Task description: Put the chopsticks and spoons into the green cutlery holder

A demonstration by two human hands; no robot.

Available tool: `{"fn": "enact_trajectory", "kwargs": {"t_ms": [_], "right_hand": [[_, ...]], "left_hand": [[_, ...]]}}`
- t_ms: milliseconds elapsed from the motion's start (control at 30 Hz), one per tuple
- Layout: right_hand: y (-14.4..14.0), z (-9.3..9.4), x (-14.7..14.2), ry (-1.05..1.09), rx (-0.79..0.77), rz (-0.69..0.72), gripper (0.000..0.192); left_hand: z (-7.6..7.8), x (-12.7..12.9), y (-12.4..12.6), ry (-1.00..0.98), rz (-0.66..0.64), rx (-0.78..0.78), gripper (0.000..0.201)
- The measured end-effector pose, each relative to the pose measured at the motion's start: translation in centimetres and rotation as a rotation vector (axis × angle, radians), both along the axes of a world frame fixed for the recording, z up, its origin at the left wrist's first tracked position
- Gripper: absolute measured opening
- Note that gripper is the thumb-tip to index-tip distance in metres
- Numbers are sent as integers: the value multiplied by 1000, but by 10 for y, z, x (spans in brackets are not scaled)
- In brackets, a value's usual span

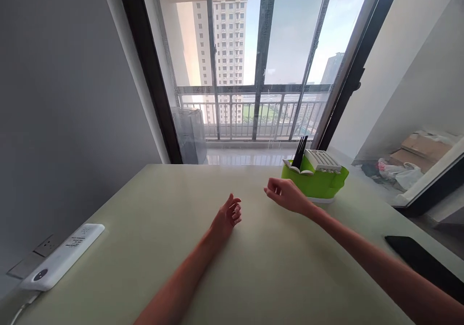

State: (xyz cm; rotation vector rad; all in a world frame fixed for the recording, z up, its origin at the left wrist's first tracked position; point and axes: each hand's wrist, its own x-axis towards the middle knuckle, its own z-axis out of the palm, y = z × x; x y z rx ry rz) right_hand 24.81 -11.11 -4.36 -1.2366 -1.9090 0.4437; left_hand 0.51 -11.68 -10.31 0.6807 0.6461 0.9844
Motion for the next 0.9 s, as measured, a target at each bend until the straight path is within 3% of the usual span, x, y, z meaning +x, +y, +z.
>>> {"fn": "enact_trajectory", "kwargs": {"t_ms": [167,300,533,900], "right_hand": [[-7,-70,-21,119,-169,41,40],[-5,-96,-20,219,-252,-11,41],[-10,-106,-15,303,-270,-84,44],[-14,-105,-19,312,-233,-101,42]], "left_hand": [[-1,-1,2,91,32,86,49],[-4,1,3,322,123,257,50],[-9,8,0,538,102,404,49],[-2,11,-14,886,76,628,50]]}}
